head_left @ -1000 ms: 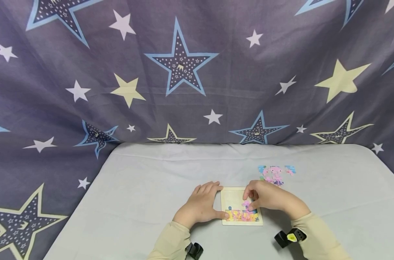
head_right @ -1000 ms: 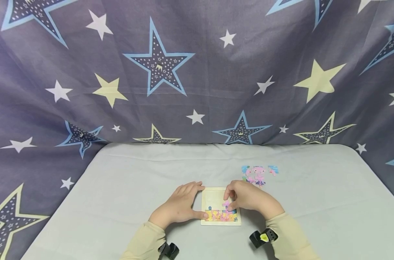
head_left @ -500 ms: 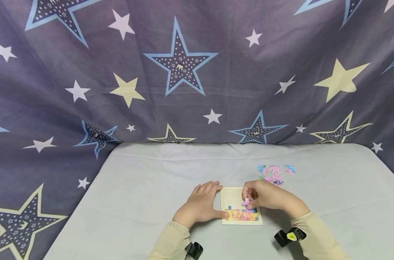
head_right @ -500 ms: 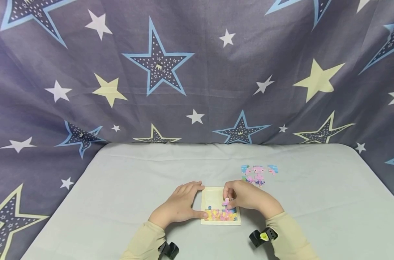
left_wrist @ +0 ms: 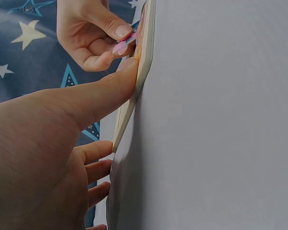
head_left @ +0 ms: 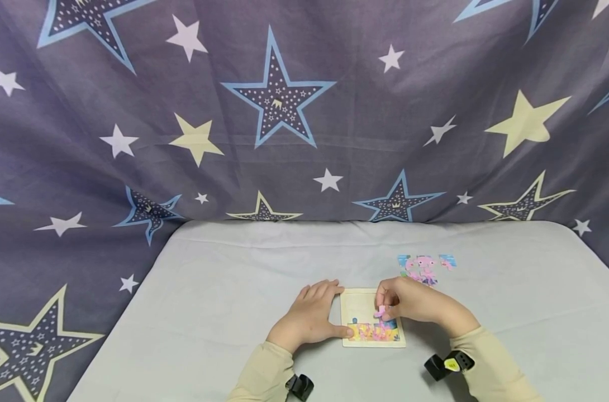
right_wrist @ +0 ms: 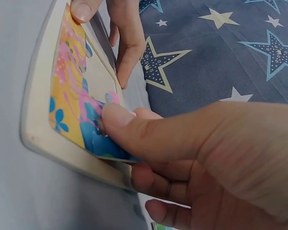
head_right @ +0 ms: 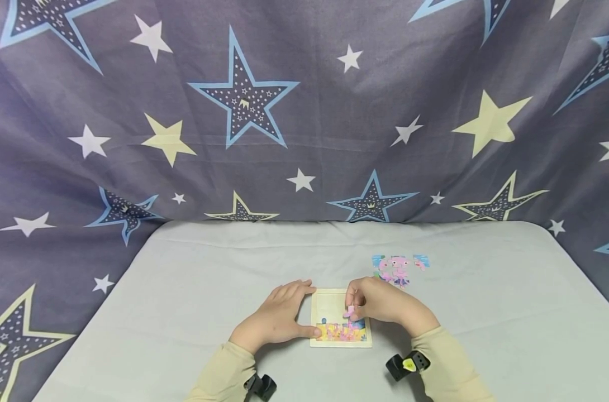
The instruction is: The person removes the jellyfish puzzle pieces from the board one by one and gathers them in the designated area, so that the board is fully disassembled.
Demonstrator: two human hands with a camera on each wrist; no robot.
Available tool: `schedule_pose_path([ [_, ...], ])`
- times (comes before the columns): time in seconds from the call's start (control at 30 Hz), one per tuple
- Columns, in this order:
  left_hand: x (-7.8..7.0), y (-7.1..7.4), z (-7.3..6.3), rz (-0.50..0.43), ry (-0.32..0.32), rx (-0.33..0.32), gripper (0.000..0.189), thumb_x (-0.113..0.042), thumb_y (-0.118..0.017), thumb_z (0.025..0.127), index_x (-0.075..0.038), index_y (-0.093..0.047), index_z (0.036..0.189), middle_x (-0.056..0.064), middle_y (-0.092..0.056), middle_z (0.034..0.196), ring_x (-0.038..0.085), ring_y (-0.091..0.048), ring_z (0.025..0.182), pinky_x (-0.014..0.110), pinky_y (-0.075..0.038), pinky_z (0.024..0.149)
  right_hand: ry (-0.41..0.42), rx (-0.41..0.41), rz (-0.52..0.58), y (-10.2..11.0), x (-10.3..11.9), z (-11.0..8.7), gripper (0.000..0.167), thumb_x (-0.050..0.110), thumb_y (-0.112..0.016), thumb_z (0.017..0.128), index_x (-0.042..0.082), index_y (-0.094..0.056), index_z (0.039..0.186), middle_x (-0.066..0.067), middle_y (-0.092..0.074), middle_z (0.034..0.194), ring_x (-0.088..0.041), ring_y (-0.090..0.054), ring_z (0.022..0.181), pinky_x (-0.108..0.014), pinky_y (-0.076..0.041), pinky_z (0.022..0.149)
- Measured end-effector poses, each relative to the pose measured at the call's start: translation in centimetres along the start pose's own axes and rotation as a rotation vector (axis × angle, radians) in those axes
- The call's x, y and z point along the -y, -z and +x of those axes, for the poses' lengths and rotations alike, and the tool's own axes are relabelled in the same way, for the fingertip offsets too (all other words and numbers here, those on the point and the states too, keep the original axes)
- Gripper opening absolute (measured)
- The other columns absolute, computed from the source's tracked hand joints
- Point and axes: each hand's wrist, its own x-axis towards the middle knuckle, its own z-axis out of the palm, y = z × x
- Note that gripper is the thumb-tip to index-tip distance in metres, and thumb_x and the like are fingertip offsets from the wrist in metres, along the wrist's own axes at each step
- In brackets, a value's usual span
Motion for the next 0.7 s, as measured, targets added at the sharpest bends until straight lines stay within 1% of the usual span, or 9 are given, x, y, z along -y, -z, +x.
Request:
schedule_pose_path([
  [0.3,-1.1,1.2,-0.7,0.013,0.005,0.02,0.089,-0.048,-0.088,0.092,-0.007,-0.049,0.161,0.014,-0.041,0.173,0.036,-0.034,0.162,0.058,-0.022,0.134,-0.023,-0.001,0.014,0.1,0.1,-0.1,0.02,-0.005,-0.084,0.091,0.009,-0.069,0.094,0.008,-0.065,0.078,-0.007,-0.054,0.072,-0.023,-0.049,0.066],
  [0.47,-1.2,1.2,-0.7,0.02,0.011,0.017,0.09,-0.049,-0.089,0.091,-0.007,-0.049,0.161,0.014,-0.041,0.173,0.035,-0.034,0.162,0.057,-0.023,0.134,-0.016,-0.007,0.017,0.1,0.2,-0.1,0.02,-0.005,-0.083,0.091,0.008,-0.069,0.093,0.008,-0.065,0.078,-0.007,-0.054,0.072,-0.023,-0.049,0.066],
  [0.7,-1.2,1.1,-0.8,0.005,0.015,0.024,0.091,-0.05,-0.088,0.092,-0.007,-0.048,0.162,0.013,-0.04,0.174,0.035,-0.032,0.163,0.058,-0.022,0.135,0.0,-0.001,0.014,-0.1,0.4,-0.1,0.019,-0.006,-0.082,0.092,0.008,-0.069,0.095,0.009,-0.059,0.078,-0.005,-0.05,0.07,-0.022,-0.045,0.063],
])
